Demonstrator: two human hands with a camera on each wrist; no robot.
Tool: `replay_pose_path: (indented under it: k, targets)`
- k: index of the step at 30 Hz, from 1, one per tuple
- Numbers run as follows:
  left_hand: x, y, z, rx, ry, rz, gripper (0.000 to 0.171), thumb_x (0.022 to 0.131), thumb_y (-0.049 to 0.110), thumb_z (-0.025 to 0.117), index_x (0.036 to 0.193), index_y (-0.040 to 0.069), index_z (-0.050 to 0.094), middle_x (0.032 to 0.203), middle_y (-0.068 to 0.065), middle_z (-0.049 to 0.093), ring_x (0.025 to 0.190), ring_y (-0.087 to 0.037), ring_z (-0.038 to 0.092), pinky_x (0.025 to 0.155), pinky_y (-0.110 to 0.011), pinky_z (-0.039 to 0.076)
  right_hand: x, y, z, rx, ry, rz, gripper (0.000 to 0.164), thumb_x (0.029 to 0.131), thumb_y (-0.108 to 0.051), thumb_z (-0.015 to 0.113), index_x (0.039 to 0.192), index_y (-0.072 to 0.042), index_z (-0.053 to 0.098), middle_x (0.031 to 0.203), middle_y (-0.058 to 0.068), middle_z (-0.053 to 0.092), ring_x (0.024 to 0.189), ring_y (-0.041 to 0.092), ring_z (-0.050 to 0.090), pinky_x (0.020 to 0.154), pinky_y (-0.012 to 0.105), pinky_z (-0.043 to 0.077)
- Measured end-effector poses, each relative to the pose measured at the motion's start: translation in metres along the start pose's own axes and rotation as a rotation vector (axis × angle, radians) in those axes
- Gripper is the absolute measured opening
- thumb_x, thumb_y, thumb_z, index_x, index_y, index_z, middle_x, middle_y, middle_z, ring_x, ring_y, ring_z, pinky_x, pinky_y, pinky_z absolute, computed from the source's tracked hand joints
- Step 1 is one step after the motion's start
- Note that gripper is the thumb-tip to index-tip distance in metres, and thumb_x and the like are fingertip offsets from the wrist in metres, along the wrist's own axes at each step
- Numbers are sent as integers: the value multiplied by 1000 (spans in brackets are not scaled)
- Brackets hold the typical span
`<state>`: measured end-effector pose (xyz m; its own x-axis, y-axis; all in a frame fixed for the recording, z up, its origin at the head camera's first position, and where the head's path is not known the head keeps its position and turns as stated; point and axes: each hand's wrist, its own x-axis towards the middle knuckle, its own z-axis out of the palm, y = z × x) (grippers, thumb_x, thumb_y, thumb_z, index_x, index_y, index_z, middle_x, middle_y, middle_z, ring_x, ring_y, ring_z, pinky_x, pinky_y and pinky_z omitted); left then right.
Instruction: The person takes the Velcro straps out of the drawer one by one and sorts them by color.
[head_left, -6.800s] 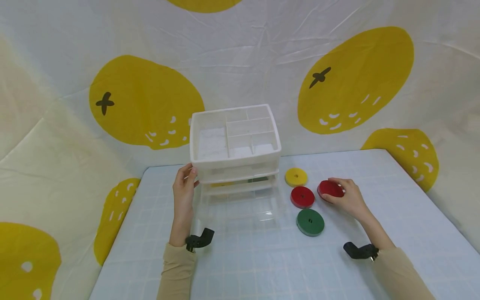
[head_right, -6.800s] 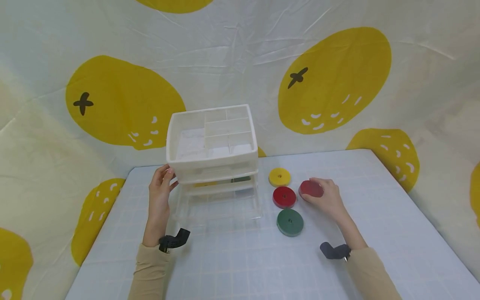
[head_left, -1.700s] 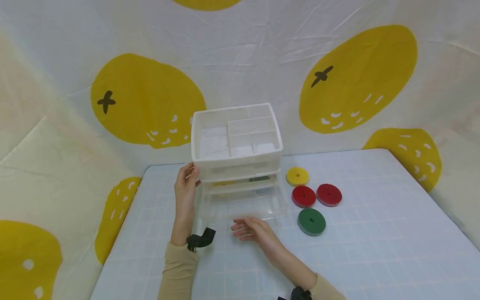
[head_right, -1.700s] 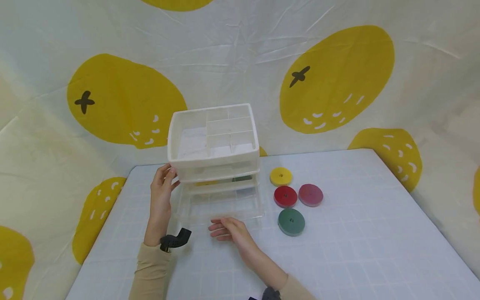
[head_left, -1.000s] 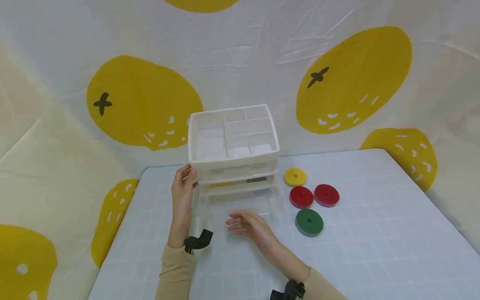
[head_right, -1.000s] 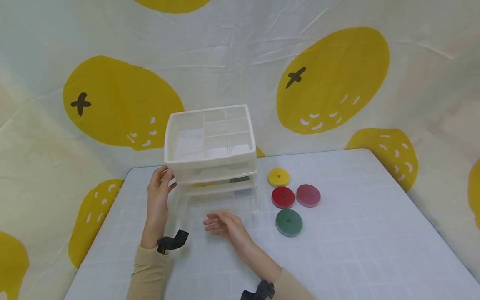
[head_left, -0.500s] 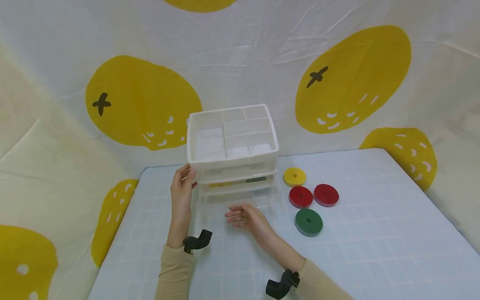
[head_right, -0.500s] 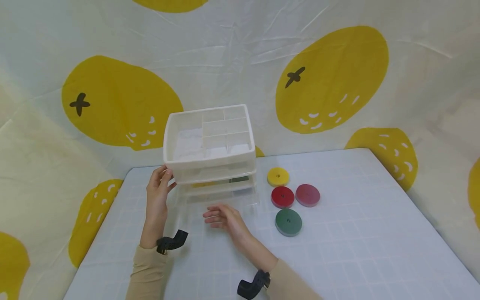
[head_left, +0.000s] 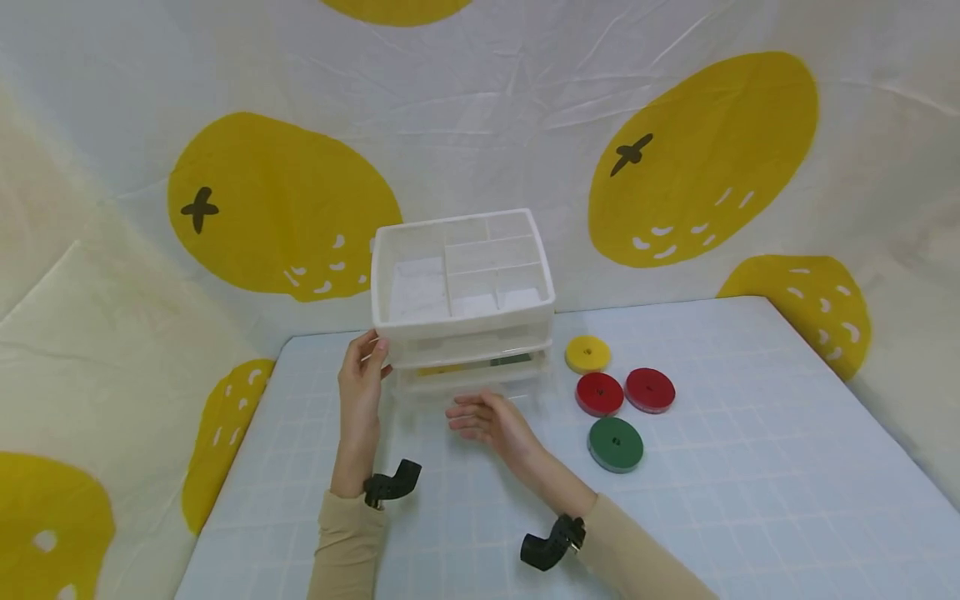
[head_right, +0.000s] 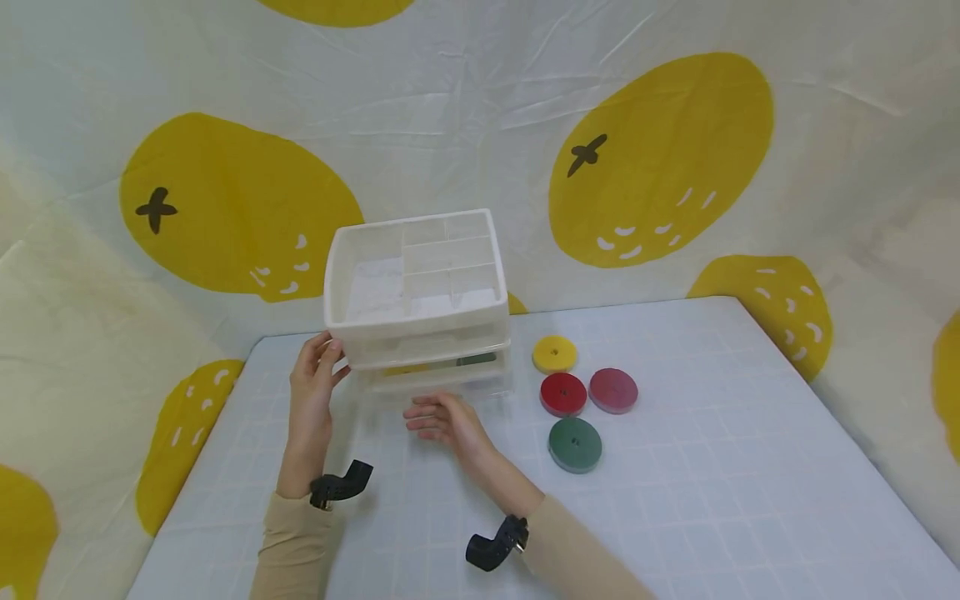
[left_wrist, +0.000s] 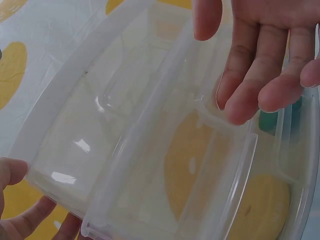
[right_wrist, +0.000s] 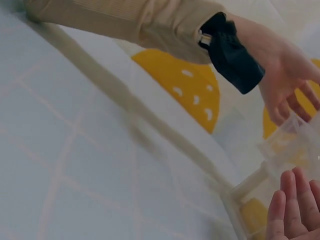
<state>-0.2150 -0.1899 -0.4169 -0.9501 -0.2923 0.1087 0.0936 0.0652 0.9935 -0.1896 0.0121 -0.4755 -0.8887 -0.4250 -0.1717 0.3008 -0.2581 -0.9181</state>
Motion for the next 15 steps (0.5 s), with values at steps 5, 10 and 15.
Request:
replay_pose_path:
  k: [5,10,15]
  targets:
    - [1,-1,-2,6,3,-3,43,95,37,57,132,14,53,112,8,54,102,-15,53,87,-24,49,7,-2,1,12,6,9,54,104,-30,24,137,9,41,130,22,59,105,18,66,93,31,51]
    - [1,-2,-2,-10,-1,-10,42,95,36,57,131,14,53,112,9,54,100,-13,52,89,-27,49,15,-3,1,48,8,12,54,105,-31,23,137,8,40,130,23,58,109,22,64,94,32,50]
    - [2,-2,-1,-23,-7,-16,42,95,36,58,131,13,53,112,8,54,98,-12,52,91,-29,48,21,-6,1,71,23,22,52,103,-30,25,137,6,41,132,23,57,104,17,65,93,31,50]
